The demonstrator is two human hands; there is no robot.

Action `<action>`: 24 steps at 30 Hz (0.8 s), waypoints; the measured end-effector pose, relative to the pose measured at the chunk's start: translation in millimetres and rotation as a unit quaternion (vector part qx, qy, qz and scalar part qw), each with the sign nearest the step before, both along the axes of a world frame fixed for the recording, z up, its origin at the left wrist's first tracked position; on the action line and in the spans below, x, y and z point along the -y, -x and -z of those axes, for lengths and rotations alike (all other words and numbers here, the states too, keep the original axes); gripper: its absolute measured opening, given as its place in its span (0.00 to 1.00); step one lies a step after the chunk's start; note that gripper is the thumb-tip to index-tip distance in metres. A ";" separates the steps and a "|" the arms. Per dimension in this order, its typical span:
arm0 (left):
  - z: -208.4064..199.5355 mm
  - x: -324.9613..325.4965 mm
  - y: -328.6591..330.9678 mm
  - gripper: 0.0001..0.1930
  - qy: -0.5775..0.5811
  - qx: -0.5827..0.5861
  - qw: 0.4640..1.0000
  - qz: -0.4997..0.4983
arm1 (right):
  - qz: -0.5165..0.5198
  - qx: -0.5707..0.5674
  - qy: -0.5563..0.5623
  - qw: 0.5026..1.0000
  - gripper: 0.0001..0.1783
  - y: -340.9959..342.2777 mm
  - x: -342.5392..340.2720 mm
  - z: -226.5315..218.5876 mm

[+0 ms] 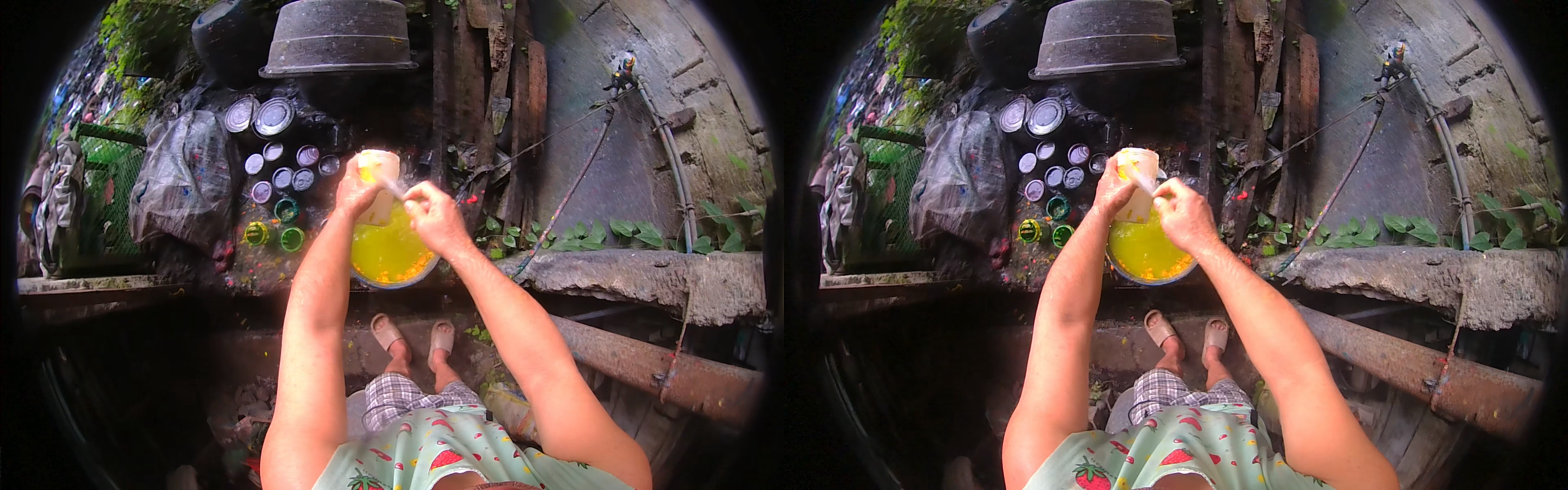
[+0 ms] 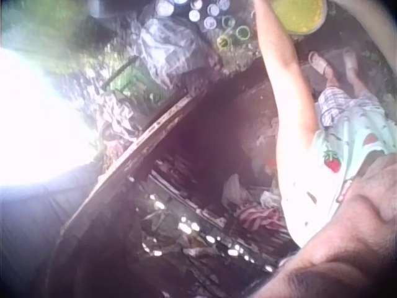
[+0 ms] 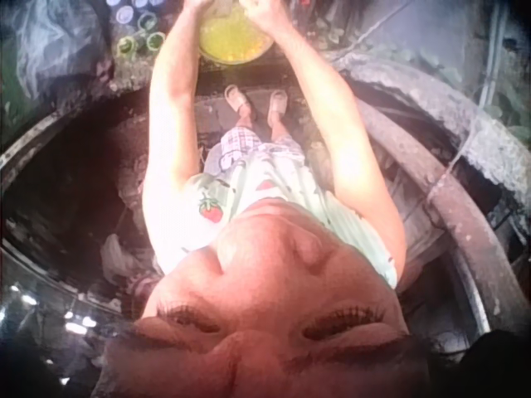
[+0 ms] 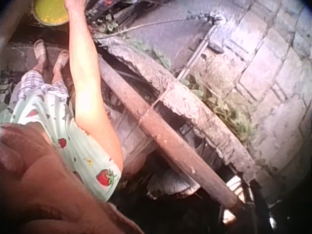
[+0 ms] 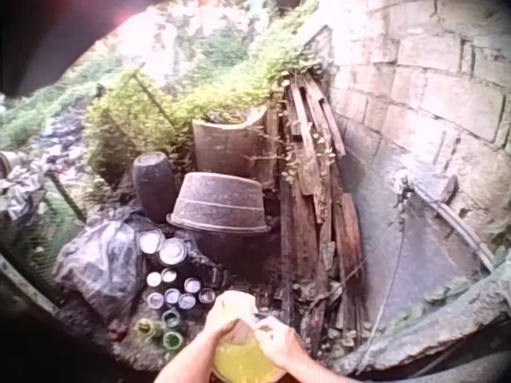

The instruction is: The person squeezes a yellow substance from a plastic bottle into a pot of yellow liquid, then rinses the bottle with water from a hose. They walk to a workbench, place the bottle down, and pick up a red-framed screen printing frame, positioning it on the bench.

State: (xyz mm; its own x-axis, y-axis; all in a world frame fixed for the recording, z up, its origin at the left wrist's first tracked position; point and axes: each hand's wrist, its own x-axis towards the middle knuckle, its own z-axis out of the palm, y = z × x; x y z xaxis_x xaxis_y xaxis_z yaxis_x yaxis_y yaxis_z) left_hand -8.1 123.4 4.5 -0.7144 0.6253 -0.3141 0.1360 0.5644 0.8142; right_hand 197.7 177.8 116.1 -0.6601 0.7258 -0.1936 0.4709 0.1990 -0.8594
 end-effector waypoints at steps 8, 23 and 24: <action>-3.4 37.0 45.4 0.53 0.023 -0.103 0.994 0.033 | -0.068 0.040 -0.009 0.997 0.06 -8.2 6.9 -16.9; -13.2 62.5 46.0 0.52 0.065 -0.199 0.966 0.150 | -0.089 0.015 -0.020 0.996 0.05 0.2 27.9 -15.5; -12.3 62.8 43.1 0.52 0.054 -0.200 0.967 0.149 | -0.072 0.019 -0.028 0.997 0.05 0.2 27.2 -13.0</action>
